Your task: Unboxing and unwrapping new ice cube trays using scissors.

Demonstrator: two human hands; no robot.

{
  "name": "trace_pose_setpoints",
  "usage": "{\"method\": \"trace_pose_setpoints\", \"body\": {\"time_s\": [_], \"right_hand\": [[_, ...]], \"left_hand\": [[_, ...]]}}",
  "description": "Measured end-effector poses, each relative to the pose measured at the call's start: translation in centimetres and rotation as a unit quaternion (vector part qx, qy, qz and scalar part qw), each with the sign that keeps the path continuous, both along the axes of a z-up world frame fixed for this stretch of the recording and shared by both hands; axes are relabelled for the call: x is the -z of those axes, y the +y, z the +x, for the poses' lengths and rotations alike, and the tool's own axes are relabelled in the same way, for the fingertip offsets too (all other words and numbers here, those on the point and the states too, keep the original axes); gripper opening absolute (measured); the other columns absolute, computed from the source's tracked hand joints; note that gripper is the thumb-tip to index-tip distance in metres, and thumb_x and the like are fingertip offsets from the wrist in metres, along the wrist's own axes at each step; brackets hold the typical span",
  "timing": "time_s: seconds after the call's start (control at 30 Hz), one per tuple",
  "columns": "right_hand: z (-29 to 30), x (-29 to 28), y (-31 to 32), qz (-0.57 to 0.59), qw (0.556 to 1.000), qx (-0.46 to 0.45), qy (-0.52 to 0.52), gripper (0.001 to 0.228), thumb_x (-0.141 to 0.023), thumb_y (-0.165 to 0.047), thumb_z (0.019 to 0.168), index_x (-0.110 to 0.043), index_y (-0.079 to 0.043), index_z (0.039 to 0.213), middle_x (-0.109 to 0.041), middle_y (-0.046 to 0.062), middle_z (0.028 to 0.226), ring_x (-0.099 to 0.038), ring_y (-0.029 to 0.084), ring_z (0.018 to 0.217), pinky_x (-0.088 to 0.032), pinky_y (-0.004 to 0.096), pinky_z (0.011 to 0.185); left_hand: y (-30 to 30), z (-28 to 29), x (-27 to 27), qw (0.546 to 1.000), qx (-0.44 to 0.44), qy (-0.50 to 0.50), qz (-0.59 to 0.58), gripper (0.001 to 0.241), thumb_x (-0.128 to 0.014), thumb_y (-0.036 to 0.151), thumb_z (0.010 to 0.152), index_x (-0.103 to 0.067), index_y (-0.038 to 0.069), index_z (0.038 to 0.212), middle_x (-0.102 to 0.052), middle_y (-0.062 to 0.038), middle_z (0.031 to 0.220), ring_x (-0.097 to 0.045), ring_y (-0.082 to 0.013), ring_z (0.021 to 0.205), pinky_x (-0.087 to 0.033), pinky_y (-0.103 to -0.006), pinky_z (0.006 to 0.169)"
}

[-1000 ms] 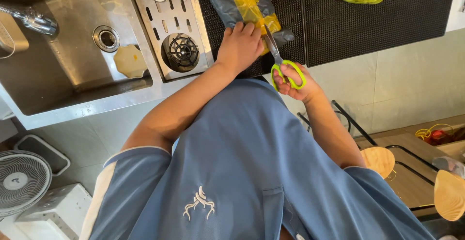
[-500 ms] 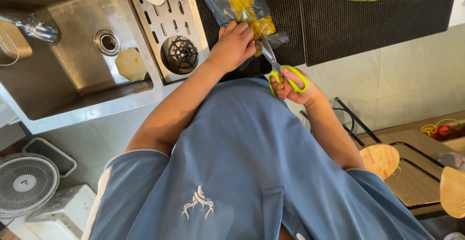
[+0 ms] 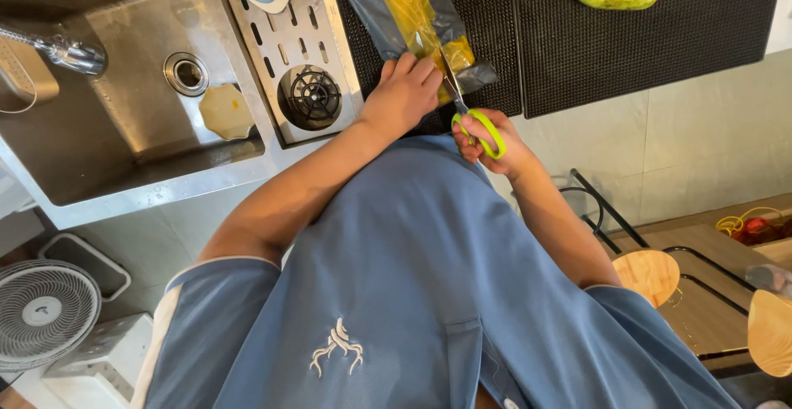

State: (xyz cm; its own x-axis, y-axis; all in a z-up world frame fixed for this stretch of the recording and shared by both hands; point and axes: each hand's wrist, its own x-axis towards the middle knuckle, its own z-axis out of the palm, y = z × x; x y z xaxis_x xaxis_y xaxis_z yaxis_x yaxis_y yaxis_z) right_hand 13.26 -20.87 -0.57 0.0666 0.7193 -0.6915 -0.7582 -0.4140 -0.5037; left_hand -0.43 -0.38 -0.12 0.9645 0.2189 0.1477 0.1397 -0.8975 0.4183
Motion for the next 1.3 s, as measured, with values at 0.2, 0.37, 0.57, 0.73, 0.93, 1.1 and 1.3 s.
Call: {"method": "trace_pose_setpoints", "body": {"time_s": [0.2, 0.37, 0.57, 0.73, 0.93, 1.1, 1.3], "right_hand": [[-0.4, 2.1, -0.2, -0.003, 0.998, -0.023, -0.053, 0.029, -0.072, -0.026, 0.098, -0.061, -0.001, 0.09, -0.056, 0.007, 0.068, -0.05, 0.014, 0.049, -0.039, 0.026, 0.041], [-0.6, 1.9, 0.2, 0.023, 0.994, -0.05, -0.09, 0.031, -0.074, -0.025, 0.099, -0.057, -0.002, 0.085, -0.055, 0.006, 0.066, -0.049, 0.013, 0.046, -0.036, 0.026, 0.04], [-1.0, 0.3, 1.6, 0.032, 0.999, -0.002, -0.01, 0.026, -0.071, -0.026, 0.098, -0.062, -0.003, 0.089, -0.057, 0.003, 0.068, -0.052, 0.01, 0.052, -0.043, 0.026, 0.047], [-0.3, 2.5, 0.7, 0.019, 0.997, -0.053, -0.052, 0.029, -0.074, -0.026, 0.098, -0.058, -0.003, 0.089, -0.055, 0.005, 0.07, -0.05, 0.014, 0.052, -0.041, 0.028, 0.047], [4.7, -2.0, -2.2, 0.123, 0.98, -0.154, 0.01, 0.035, -0.069, -0.03, 0.095, -0.065, 0.001, 0.111, -0.064, 0.008, 0.084, -0.061, 0.016, 0.068, -0.049, 0.03, 0.067], [7.3, -3.6, -5.2, 0.049, 0.975, -0.124, -0.177, 0.031, -0.078, -0.021, 0.092, -0.065, 0.003, 0.107, -0.064, 0.009, 0.085, -0.061, 0.018, 0.07, -0.05, 0.033, 0.065], [7.8, 1.1, -1.5, -0.141, 0.664, -0.138, -0.722, 0.035, -0.087, -0.016, 0.084, -0.068, 0.005, 0.104, -0.07, 0.023, 0.089, -0.068, 0.036, 0.078, -0.055, 0.043, 0.071]], "left_hand": [[0.0, -0.3, 0.0, 1.0, 0.006, 0.009, -0.019, 0.03, -0.072, 0.024, 0.085, -0.065, 0.01, 0.111, -0.058, -0.004, 0.118, -0.051, -0.0285, 0.109, -0.044, -0.0433, 0.09], [0.2, -0.7, 0.0, 0.999, 0.01, -0.004, -0.043, 0.034, -0.072, 0.023, 0.084, -0.064, 0.009, 0.113, -0.058, -0.005, 0.119, -0.051, -0.029, 0.111, -0.044, -0.0434, 0.092], [0.0, -1.0, -0.2, 0.998, 0.029, 0.019, -0.059, 0.027, -0.071, 0.022, 0.084, -0.064, 0.01, 0.107, -0.059, -0.005, 0.117, -0.052, -0.0285, 0.11, -0.044, -0.0435, 0.093], [0.1, -1.3, -0.4, 0.997, 0.011, -0.019, -0.078, 0.023, -0.07, 0.022, 0.085, -0.064, 0.008, 0.102, -0.06, -0.007, 0.11, -0.053, -0.0303, 0.108, -0.045, -0.0439, 0.093], [1.0, -1.9, -0.4, 0.985, -0.126, -0.06, -0.103, 0.021, -0.07, 0.016, 0.088, -0.065, 0.003, 0.104, -0.059, -0.012, 0.107, -0.055, -0.0327, 0.104, -0.047, -0.0454, 0.093], [1.5, -2.5, -1.9, 0.981, -0.175, -0.01, -0.082, 0.033, -0.073, 0.022, 0.08, -0.06, 0.004, 0.105, -0.057, -0.013, 0.109, -0.055, -0.0351, 0.104, -0.047, -0.0467, 0.094], [2.3, -0.4, -3.3, 0.979, -0.188, 0.076, -0.036, 0.06, -0.077, 0.045, 0.078, -0.059, 0.001, 0.114, -0.058, -0.015, 0.114, -0.056, -0.0367, 0.104, -0.048, -0.0502, 0.086]]}}
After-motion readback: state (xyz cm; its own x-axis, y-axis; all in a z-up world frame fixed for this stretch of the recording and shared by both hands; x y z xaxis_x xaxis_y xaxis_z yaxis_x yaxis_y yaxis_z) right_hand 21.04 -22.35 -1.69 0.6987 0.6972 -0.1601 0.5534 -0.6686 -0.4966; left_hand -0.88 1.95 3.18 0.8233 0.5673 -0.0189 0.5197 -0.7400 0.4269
